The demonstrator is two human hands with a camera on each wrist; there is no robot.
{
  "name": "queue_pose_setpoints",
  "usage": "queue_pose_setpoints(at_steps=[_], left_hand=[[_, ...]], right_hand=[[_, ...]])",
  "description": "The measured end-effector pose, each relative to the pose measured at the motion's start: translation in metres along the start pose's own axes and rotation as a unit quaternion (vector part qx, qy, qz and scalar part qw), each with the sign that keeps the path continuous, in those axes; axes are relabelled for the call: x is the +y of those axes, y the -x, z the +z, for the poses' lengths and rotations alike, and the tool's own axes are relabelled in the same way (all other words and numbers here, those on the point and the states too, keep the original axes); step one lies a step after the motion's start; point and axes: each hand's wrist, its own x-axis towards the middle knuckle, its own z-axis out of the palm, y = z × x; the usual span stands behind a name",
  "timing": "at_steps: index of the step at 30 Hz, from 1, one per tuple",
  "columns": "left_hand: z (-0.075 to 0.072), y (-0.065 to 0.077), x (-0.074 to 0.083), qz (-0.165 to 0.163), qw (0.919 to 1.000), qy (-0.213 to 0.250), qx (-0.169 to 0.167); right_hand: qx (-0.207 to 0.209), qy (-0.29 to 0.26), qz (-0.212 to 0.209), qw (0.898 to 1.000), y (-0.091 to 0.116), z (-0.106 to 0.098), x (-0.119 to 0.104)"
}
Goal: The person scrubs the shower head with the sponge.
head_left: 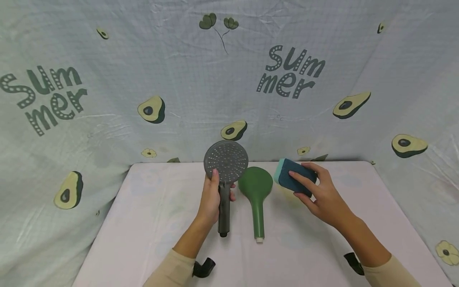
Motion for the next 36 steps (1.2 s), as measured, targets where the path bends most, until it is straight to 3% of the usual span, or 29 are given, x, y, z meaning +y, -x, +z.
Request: queue_pose_setpoints(at_steps=[6,15,22,27,36], left_hand=[[0.000,-0.001,-0.003,0.011,0.9994,-0.032,-0.008],[0.006,-0.007,0.005,0.016,0.9996,-0.025,0.002],[0.014,-0.016,0.014,0.044,0.9979,-0.012,-0.046],[0.018,-0.021,0.018,0.044,0.9973,-0.013,-0.057],[0.029,-0.028,0.024,0.040,0.9989,-0.017,-0.018]], right_hand=[[-0.004,-0.004,0.001,1.000,0.005,0.002,0.000],[-0.031,-0.017,-0.017,0.999,-0.004,0.015,-0.012],[-0.022,-0.030,-0.047,0.998,-0.017,0.021,-0.026],[-0.011,-0.028,-0.061,0.998,-0.030,0.023,-0.032],[-0.020,-0.032,-0.058,0.998,-0.040,0.027,-0.048]])
